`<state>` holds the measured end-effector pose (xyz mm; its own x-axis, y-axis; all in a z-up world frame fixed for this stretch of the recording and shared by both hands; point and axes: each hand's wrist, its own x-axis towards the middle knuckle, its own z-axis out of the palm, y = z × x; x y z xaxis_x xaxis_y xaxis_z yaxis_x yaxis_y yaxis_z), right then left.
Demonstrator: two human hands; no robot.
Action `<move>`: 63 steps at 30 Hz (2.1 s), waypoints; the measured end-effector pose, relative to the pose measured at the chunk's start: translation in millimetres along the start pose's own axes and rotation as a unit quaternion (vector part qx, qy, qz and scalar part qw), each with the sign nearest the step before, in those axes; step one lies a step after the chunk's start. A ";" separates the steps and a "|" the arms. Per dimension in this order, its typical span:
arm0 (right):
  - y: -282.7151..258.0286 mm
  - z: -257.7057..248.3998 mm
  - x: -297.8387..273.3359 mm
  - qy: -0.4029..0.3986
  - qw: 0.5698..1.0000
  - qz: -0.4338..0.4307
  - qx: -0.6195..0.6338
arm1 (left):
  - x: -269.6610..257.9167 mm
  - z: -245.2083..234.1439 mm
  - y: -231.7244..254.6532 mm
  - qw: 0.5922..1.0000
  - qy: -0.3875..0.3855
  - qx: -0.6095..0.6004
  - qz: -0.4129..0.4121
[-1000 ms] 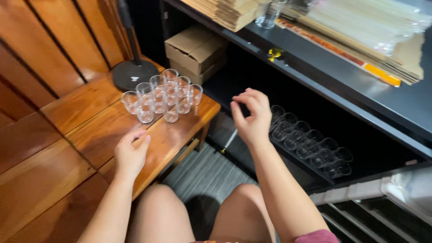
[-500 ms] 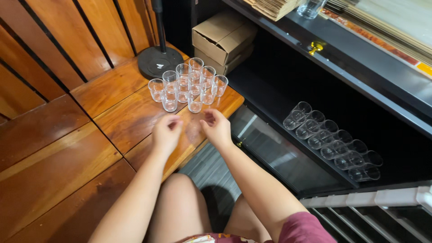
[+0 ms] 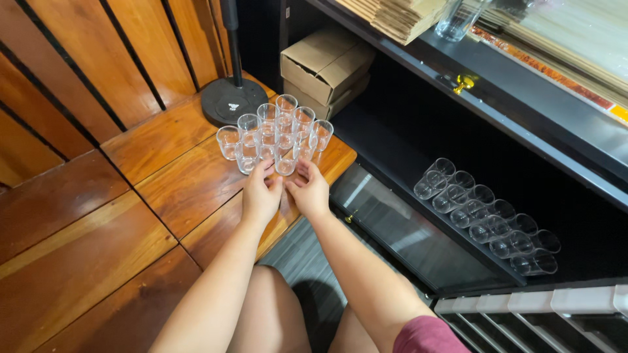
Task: The person opens a cardboard box containing small clear glasses and removes them one by one. They place the glasses on a wooden bench and then transfer them to a shelf in a cabinet.
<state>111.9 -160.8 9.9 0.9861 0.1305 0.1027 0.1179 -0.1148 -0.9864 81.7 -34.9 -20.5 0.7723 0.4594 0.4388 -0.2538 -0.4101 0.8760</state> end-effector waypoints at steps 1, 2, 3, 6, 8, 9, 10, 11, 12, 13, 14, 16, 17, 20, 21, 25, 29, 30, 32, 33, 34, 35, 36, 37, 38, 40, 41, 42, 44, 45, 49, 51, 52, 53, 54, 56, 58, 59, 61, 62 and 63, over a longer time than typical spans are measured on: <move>-3.4 -0.7 -1.6 0.001 1.000 0.003 0.001 | -0.5 -1.6 6.4 1.000 -0.013 0.003 -0.005; -1.8 -0.8 -0.1 0.001 1.000 0.003 0.000 | 0.0 -1.3 5.9 1.000 -0.012 0.003 -0.005; 0.2 -0.8 1.1 0.000 1.000 0.004 -0.005 | 0.3 -1.2 5.1 1.000 -0.023 0.017 -0.004; 0.4 1.3 0.1 -0.005 1.000 0.005 -0.021 | -1.9 -1.3 2.6 0.999 -0.033 0.043 -0.004; -0.1 2.4 -0.1 -0.007 0.999 0.003 -0.033 | -2.2 -0.3 0.8 0.998 -0.033 0.053 -0.002; 0.8 2.7 0.0 -0.004 0.999 -0.001 -0.033 | -2.5 0.3 -0.4 0.998 -0.031 0.048 -0.009; 1.7 3.2 0.0 -0.002 0.999 -0.006 -0.032 | -2.6 0.7 -1.6 0.999 -0.030 0.042 -0.016; -1.5 2.2 -1.1 -0.003 0.999 -0.005 -0.033 | -3.1 0.9 -1.2 0.999 -0.030 0.042 -0.016; -4.5 1.2 -2.6 0.001 0.999 -0.004 -0.033 | -4.0 0.9 -0.8 0.999 -0.022 0.041 -0.013; -7.5 0.2 -4.0 0.004 0.999 -0.004 -0.032 | -4.8 1.0 -0.3 0.999 -0.014 0.041 -0.009; -4.2 1.9 -3.1 0.005 0.999 -0.003 -0.032 | -5.2 0.1 0.4 0.999 -0.015 0.041 -0.009; 2.3 4.8 -0.6 0.018 1.000 -0.012 -0.012 | -5.4 -1.0 2.1 1.000 -0.014 0.020 -0.018; 2.3 4.4 -2.4 0.019 1.000 -0.012 -0.012 | -6.4 -1.0 0.8 1.000 -0.015 0.019 -0.018; 0.3 3.8 -5.6 0.025 1.000 -0.010 -0.009 | -6.8 -1.2 -0.3 1.000 -0.014 0.007 -0.018; -0.7 3.6 -6.9 0.029 0.999 -0.014 -0.014 | -7.3 -1.5 1.0 1.000 -0.015 0.007 -0.016; 10.6 6.0 -2.8 0.041 0.999 -0.017 -0.001 | -10.0 -0.6 1.8 1.000 0.000 0.019 0.005; 7.7 7.2 -5.8 0.044 0.999 -0.013 0.001 | -11.2 0.7 -2.4 0.999 0.016 0.036 0.019; 7.2 7.7 -7.1 0.045 0.999 -0.013 0.008 | -11.3 -1.0 -0.5 0.998 0.027 0.044 0.024; 10.5 7.1 -8.1 0.049 0.999 -0.016 0.015 | -12.7 -1.6 1.6 0.998 0.038 0.049 0.033; 14.6 6.2 -7.7 0.047 0.999 -0.007 0.013 | -14.1 -0.6 1.7 0.996 0.049 0.069 0.040; 18.8 5.3 -7.5 0.044 0.999 0.001 0.010 | -15.8 0.4 1.6 0.993 0.061 0.089 0.047; 15.3 3.0 -10.5 0.047 0.999 -0.004 0.010 | -16.9 2.4 3.6 0.993 0.060 0.086 0.051; 12.7 0.3 -15.2 0.050 0.999 -0.001 0.015 | -20.1 4.2 5.6 0.993 0.068 0.085 0.050; 10.2 -2.4 -19.8 0.052 0.998 0.002 0.020 | -23.3 6.1 7.5 0.992 0.076 0.084 0.048; 6.8 -7.6 -21.8 0.055 0.998 -0.001 0.019 | -24.3 7.6 13.6 0.993 0.076 0.080 0.052; 0.5 -18.6 -26.6 0.078 0.996 -0.026 0.026 | -27.5 10.7 25.8 0.984 0.105 0.106 0.097; -14.4 -28.1 -27.0 0.080 0.996 -0.029 0.025 | -24.3 11.0 46.2 0.984 0.104 0.103 0.099; -28.8 -38.5 -28.6 0.087 0.994 -0.055 0.022 | -22.7 11.8 66.6 0.983 0.106 0.089 0.122; -54.6 -57.9 -28.7 0.096 0.992 -0.083 0.015 | -16.5 16.7 101.5 0.981 0.108 0.071 0.144; -66.3 -67.0 -27.1 0.106 0.988 -0.107 0.021 | -11.7 21.1 116.4 0.979 0.107 0.069 0.160; -121.6 -113.9 -17.2 0.138 0.977 -0.162 0.020 | 12.8 47.7 170.8 0.972 0.109 0.045 0.205; -142.9 -136.2 -12.6 0.161 0.968 -0.189 0.022 | 22.6 60.4 204.7 0.970 0.104 0.021 0.220; -153.4 -147.2 -10.0 0.180 0.959 -0.216 0.026 | 27.8 66.7 221.4 0.967 0.102 0.001 0.233; -163.0 -158.8 -6.7 0.184 0.958 -0.218 0.024 | 31.9 73.0 236.8 0.967 0.101 -0.003 0.235; -172.3 -169.9 -3.7 0.194 0.952 -0.236 0.014 | 35.8 78.7 251.9 0.963 0.093 -0.012 0.251; -188.8 -192.1 2.9 0.207 0.945 -0.254 0.003 | 43.0 91.0 279.1 0.959 0.084 -0.024 0.270; -203.2 -214.1 10.3 0.220 0.932 -0.286 -0.018 | 49.8 104.0 303.0 0.959 0.065 -0.037 0.273; -211.3 -223.9 14.2 0.223 0.931 -0.287 -0.018 | 55.0 111.2 311.2 0.959 0.063 -0.039 0.275; -227.4 -243.9 22.1 0.230 0.918 -0.316 -0.067 | 65.1 126.0 327.3 0.964 0.043 -0.051 0.257; -230.2 -254.3 29.4 0.232 0.917 -0.317 -0.068 | 70.9 134.8 331.6 0.964 0.043 -0.053 0.258; -232.9 -264.5 36.7 0.234 0.916 -0.316 -0.077 | 76.9 143.6 335.8 0.971 0.014 -0.058 0.233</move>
<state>151.5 -389.8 277.4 0.6538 -0.2134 0.7260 0.6620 -0.3033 -0.6854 139.5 -250.4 278.7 0.5427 0.2666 0.7965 -0.6369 -0.4875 0.5972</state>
